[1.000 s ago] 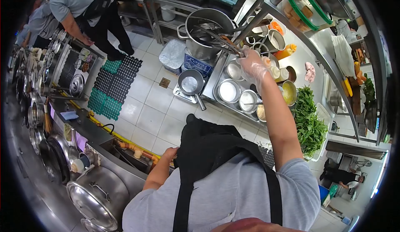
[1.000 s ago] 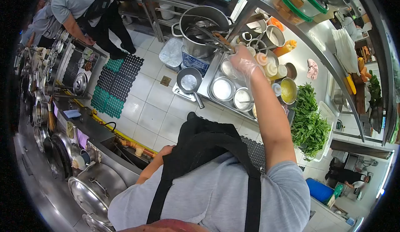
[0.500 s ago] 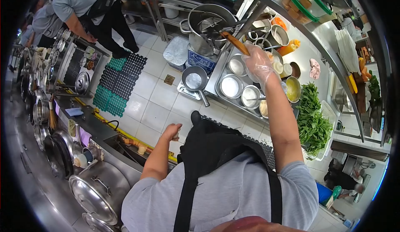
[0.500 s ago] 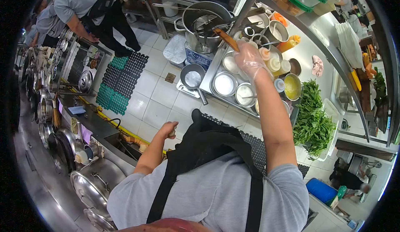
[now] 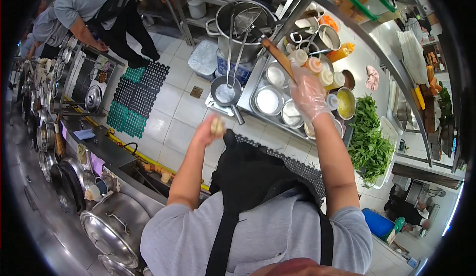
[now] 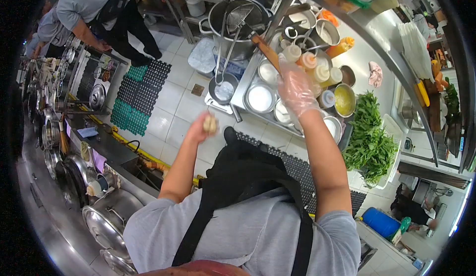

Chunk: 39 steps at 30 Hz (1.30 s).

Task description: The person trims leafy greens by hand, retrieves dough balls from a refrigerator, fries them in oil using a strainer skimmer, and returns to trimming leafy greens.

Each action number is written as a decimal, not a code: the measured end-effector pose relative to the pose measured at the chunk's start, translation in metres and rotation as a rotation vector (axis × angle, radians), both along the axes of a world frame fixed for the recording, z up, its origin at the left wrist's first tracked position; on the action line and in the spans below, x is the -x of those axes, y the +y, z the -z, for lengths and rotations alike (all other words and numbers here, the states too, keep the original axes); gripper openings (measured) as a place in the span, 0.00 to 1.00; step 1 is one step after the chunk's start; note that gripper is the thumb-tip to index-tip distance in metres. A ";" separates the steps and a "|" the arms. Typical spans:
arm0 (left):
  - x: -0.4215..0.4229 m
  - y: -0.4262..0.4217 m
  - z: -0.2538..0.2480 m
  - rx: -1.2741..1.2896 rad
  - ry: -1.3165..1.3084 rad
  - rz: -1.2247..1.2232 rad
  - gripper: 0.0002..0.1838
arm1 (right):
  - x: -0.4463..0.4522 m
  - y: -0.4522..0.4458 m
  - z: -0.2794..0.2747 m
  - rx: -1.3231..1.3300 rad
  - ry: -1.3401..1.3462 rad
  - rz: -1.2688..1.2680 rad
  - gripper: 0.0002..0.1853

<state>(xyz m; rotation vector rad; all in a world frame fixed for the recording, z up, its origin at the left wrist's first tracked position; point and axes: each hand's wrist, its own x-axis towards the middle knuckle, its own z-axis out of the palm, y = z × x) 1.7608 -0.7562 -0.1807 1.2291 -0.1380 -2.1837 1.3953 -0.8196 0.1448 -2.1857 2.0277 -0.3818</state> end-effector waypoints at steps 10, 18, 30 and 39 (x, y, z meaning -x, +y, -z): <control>0.046 -0.127 -0.195 0.473 0.474 -0.242 0.23 | -0.014 0.012 0.057 -0.010 -0.214 0.098 0.32; 0.053 -0.148 -0.252 0.524 0.577 -0.204 0.25 | -0.038 0.036 0.068 0.063 -0.168 0.116 0.30; 0.083 -0.165 -0.238 0.458 0.518 -0.145 0.27 | -0.049 0.071 0.048 0.260 -0.232 0.092 0.32; 0.081 -0.185 -0.235 0.380 0.533 -0.153 0.28 | -0.054 0.083 0.009 0.103 -0.027 0.182 0.35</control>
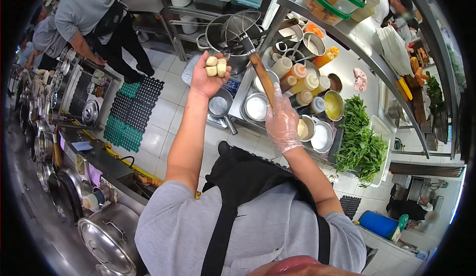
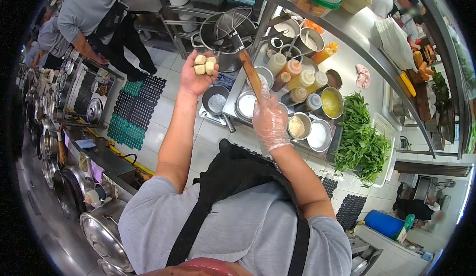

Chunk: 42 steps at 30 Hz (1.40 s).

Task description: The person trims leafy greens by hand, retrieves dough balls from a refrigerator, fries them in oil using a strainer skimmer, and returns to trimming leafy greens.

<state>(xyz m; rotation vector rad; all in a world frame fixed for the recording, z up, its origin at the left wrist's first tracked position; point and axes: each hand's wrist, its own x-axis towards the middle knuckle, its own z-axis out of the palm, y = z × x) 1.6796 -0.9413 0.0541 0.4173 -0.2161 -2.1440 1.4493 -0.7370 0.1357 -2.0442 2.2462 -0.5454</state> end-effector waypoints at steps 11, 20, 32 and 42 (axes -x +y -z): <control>-0.068 0.061 0.024 -0.176 -0.445 -0.389 0.28 | 0.034 0.054 -0.012 -0.605 -1.076 -0.140 0.27; -0.064 0.190 -0.153 1.045 -1.638 -1.141 0.17 | 0.071 0.132 -0.097 -0.864 -1.497 -0.267 0.25; 0.298 0.360 -0.193 2.399 -1.374 -0.154 0.22 | 0.272 0.523 -0.138 -0.571 -1.624 0.078 0.25; 0.564 0.528 -0.164 2.482 -0.127 0.214 0.23 | 0.155 0.725 -0.067 0.424 -2.025 0.797 0.26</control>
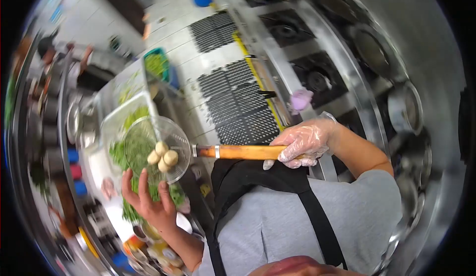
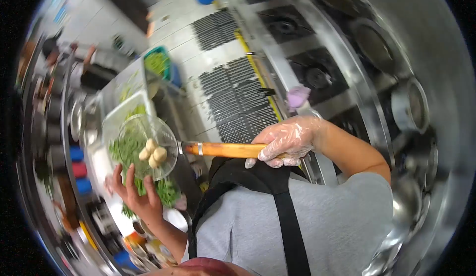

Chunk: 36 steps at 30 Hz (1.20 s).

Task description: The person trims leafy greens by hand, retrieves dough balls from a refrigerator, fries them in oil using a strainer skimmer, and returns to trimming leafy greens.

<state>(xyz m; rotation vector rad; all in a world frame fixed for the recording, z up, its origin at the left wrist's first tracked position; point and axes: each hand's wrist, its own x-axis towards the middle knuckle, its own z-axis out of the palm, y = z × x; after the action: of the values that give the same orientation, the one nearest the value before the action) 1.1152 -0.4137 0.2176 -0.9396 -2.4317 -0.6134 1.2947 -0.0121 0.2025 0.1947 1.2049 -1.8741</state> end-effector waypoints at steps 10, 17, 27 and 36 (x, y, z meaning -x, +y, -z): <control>0.187 0.169 0.025 -0.065 -0.348 0.566 0.17 | -0.028 0.053 -0.010 -0.219 0.123 1.278 0.25; 0.299 0.212 0.043 0.016 -0.492 0.628 0.18 | 0.079 0.259 0.030 -0.087 0.091 1.768 0.18; 0.393 0.280 0.094 0.473 -0.731 0.709 0.25 | 0.133 0.488 0.093 0.091 0.243 2.085 0.16; 0.486 0.313 0.316 0.675 -0.908 0.408 0.24 | 0.147 0.561 0.141 0.157 0.337 2.291 0.19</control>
<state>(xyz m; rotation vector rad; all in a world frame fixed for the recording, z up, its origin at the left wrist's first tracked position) 0.6288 -0.1003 -0.0987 -1.7483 -3.3912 -0.3788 1.1477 0.5492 0.0613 1.8070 0.7068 -3.8913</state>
